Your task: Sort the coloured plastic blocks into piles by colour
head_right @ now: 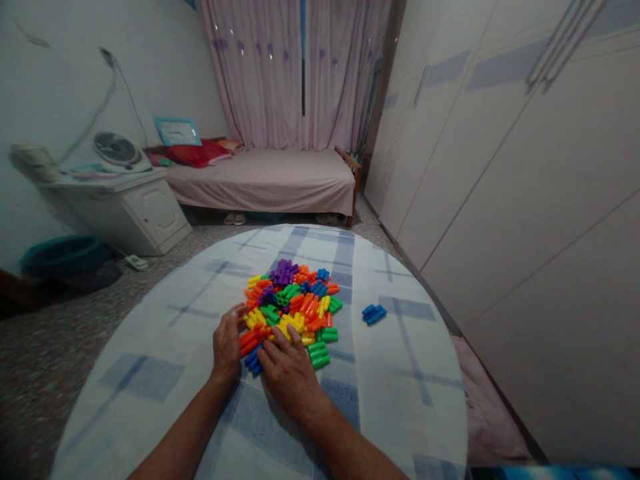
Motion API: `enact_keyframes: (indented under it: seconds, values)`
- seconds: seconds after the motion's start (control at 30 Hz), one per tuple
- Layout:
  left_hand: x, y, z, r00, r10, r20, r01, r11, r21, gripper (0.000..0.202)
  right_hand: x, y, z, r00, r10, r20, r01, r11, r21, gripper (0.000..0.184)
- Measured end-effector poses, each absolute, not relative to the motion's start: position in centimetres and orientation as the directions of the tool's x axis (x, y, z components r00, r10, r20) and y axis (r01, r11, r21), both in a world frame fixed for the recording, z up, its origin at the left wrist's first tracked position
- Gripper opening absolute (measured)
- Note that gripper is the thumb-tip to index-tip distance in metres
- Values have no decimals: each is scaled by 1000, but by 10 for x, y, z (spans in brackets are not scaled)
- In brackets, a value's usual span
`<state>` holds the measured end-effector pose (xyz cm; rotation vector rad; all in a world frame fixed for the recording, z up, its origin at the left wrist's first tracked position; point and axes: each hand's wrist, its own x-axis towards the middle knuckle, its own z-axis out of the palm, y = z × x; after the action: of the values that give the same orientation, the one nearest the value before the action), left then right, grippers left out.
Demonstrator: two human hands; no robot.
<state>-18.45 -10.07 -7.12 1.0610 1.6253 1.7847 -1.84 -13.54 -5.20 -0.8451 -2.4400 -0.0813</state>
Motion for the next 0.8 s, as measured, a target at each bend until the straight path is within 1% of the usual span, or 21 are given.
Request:
enact_keyframes:
  seconds: [0.13, 0.23, 0.33, 0.47, 0.53, 0.67, 0.8]
  values:
    - [-191, -99, -73, -588, 790, 174, 69, -165, 984, 44, -16, -137, -49, -660, 585, 470, 599, 788, -140, 24]
    - [-193, -99, -75, -580, 799, 159, 33, -173, 984, 43, -15, -138, -48, -666, 603, 439, 600, 783, -166, 32]
    - [-193, -99, -78, -556, 810, 188, 82, -171, 982, 43, -13, -137, -46, -680, 608, 409, 591, 785, -184, 41]
    - [-192, -100, -78, -519, 826, 223, 151, -168, 974, 44, -8, -137, -37, -715, 591, 374, 554, 805, -212, 48]
    - [-191, -100, -77, -512, 828, 228, 167, -165, 972, 44, -5, -137, -31, -729, 587, 351, 539, 809, -235, 46]
    - [-192, -99, -79, -497, 835, 236, 169, -174, 970, 46, 0, -137, -25, -756, 582, 298, 509, 810, -290, 33]
    - [-192, -99, -77, -493, 833, 251, 200, -172, 965, 46, 1, -135, -28, -768, 567, 299, 478, 817, -321, 33]
